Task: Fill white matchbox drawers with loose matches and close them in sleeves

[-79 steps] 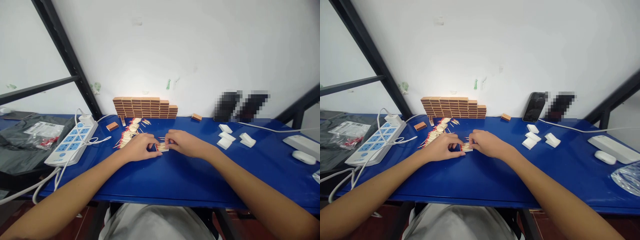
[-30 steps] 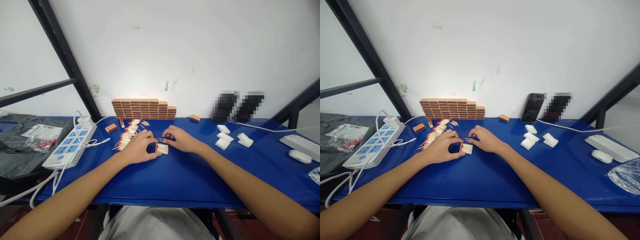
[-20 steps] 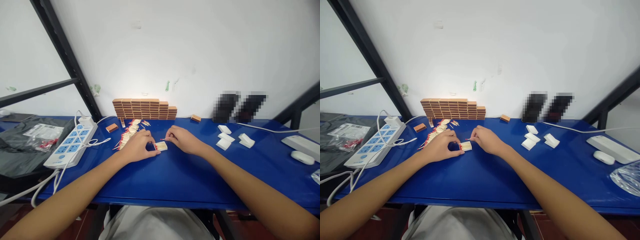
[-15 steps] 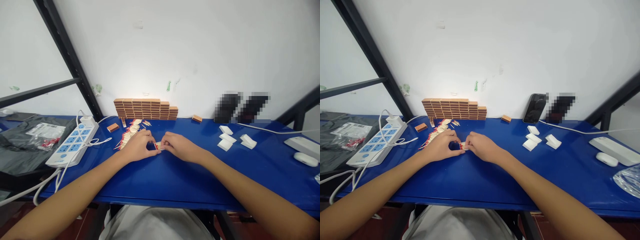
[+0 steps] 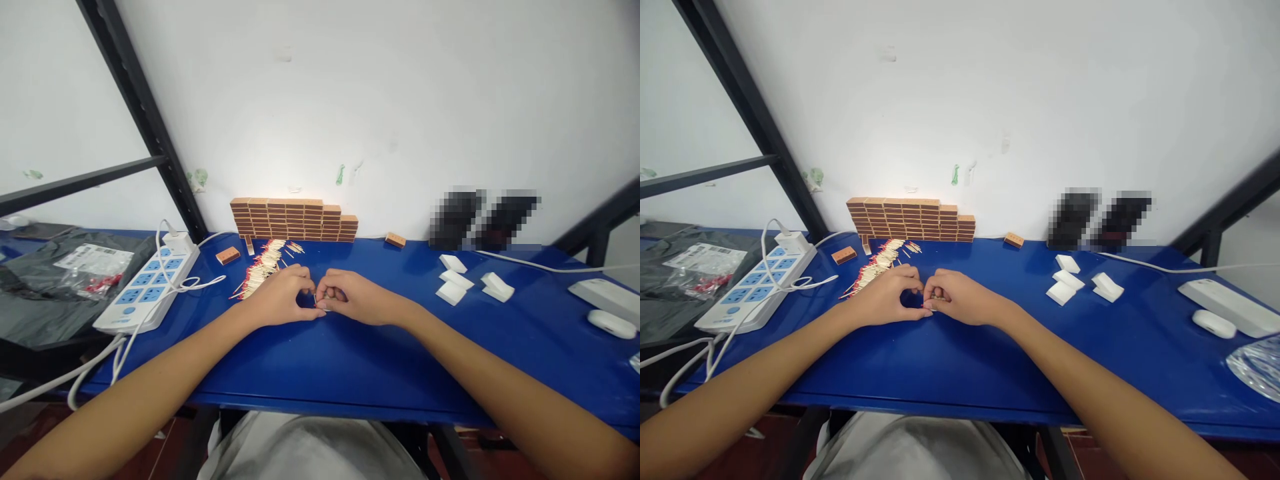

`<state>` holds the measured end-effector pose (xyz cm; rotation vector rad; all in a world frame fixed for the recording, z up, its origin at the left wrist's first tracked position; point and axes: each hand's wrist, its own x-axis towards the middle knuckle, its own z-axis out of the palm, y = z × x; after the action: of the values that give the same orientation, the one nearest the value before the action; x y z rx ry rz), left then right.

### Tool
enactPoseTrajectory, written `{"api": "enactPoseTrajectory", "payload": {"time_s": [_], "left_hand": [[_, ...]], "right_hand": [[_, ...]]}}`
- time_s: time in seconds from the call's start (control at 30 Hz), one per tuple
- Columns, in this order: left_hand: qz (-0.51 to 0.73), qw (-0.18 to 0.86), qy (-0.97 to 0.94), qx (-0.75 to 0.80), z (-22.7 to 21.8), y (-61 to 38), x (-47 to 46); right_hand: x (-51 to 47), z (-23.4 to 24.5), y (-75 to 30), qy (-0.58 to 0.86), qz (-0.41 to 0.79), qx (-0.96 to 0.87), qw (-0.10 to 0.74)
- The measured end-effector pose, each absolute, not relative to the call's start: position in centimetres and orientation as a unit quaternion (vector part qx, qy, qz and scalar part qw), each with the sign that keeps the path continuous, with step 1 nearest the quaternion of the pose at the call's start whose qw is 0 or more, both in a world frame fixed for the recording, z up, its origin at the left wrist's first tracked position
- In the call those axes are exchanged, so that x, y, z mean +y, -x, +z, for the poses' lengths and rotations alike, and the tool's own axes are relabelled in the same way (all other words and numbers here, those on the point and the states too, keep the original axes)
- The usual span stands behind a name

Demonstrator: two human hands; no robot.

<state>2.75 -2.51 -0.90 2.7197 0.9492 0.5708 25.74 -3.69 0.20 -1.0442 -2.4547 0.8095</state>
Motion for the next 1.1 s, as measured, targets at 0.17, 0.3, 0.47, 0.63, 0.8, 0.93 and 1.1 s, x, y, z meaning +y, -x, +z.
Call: {"api": "enactPoseTrajectory", "payload": {"time_s": [0.17,0.3,0.47,0.63,0.8,0.93,1.1], "left_hand": [[0.195,0.117,-0.921,0.315,-0.9,-2.8,-2.4],[0.189,0.122,-0.921,0.317,-0.7,-2.8,-2.4],[0.187,0.127,-0.922,0.315,-0.7,-2.8,-2.5],[0.185,0.129,-0.92,0.319,-0.7,-2.8,-2.5],[0.186,0.132,-0.92,0.319,-0.6,-2.8,-2.5],[0.189,0.13,-0.921,0.316,-0.7,-2.7,-2.6],[0.192,0.129,-0.921,0.314,-0.8,-2.6,-2.5]], "right_hand": [[-3.9,0.3,-26.0,0.309,0.278,-0.894,0.167],[-3.8,0.7,-26.3,0.318,0.264,-0.9,0.139],[-3.7,0.8,-26.5,0.344,0.262,-0.889,0.149],[-3.9,1.1,-26.6,0.328,0.263,-0.895,0.15],[-4.0,1.3,-26.6,0.268,0.274,-0.912,0.149],[-3.9,1.1,-26.8,0.284,0.279,-0.905,0.153],[-3.6,0.8,-26.9,0.297,0.289,-0.897,0.154]]}}
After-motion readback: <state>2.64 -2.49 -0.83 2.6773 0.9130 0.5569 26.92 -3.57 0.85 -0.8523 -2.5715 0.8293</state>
